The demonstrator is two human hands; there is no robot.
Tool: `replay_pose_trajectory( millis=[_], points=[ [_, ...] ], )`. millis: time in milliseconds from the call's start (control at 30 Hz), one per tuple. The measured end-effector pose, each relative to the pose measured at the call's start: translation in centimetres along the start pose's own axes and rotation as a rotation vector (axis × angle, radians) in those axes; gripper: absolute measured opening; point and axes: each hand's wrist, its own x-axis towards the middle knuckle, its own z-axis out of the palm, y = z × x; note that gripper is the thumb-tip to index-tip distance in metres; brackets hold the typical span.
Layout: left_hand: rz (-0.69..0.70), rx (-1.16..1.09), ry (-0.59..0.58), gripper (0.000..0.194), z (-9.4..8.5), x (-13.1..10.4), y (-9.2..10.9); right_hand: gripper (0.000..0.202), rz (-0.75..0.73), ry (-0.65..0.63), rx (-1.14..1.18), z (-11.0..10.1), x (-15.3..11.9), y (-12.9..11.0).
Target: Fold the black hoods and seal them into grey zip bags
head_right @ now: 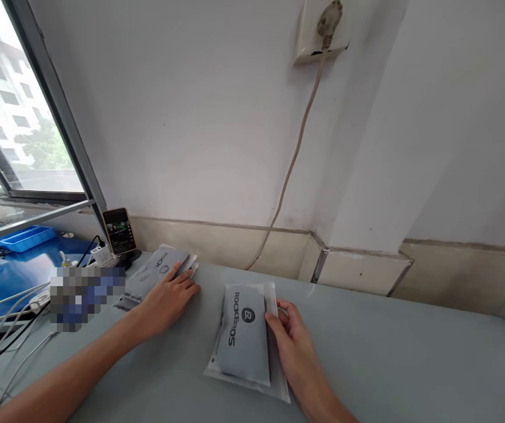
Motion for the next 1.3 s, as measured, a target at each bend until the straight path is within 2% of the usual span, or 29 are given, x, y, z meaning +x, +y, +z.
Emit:
replay_pose_trajectory(
  millis=[200,333,400,500,633,700,800,900,1000,1100,1200,1300],
  points=[
    [-0.055,0.009,-0.002,0.035,0.5,0.5,-0.8,0.046,-0.02,-0.009,-0.007,0.0,0.0,-0.1],
    [-0.073,0.038,-0.004,0.041,0.6,0.7,-0.3,0.049,-0.009,0.009,-0.005,-0.1,0.3,-0.2],
    [-0.059,-0.075,0.042,0.047,0.6,0.7,0.9,0.049,0.003,-0.005,-0.019,-0.1,0.4,-0.3],
    [-0.018,-0.334,0.074,0.055,0.8,0.3,3.8,0.049,0.027,-0.066,-0.037,-0.1,0.2,-0.6],
    [-0.115,-0.623,0.074,0.068,2.0,-0.3,7.2,0.052,0.049,-0.185,-0.038,0.0,-0.4,-1.1],
    [-0.206,-0.724,0.125,0.073,2.8,-0.2,7.8,0.049,0.04,-0.27,-0.024,0.0,-0.8,-1.5],
    [-0.36,-0.948,0.161,0.079,3.9,0.6,7.4,0.041,0.041,-0.34,-0.019,-0.1,-1.2,-2.0],
    [-0.405,-1.152,0.149,0.071,4.6,1.3,6.7,0.031,0.047,-0.347,-0.047,-0.2,-1.2,-2.1],
    [-0.385,-1.255,0.06,0.06,4.4,1.5,6.5,0.036,-0.003,-0.349,-0.084,-0.3,-0.7,-1.6],
    [-0.348,-1.305,-0.178,0.058,3.3,1.3,6.4,0.048,-0.048,-0.37,-0.137,-0.4,-0.3,-1.0],
    [-0.291,-1.271,-0.374,0.05,2.1,0.9,6.2,0.05,-0.078,-0.417,-0.184,-0.5,-0.3,-0.9],
    [-0.267,-1.179,-0.477,0.05,1.3,0.8,6.1,0.05,-0.096,-0.465,-0.207,-0.4,-0.6,-0.9]
  ],
)
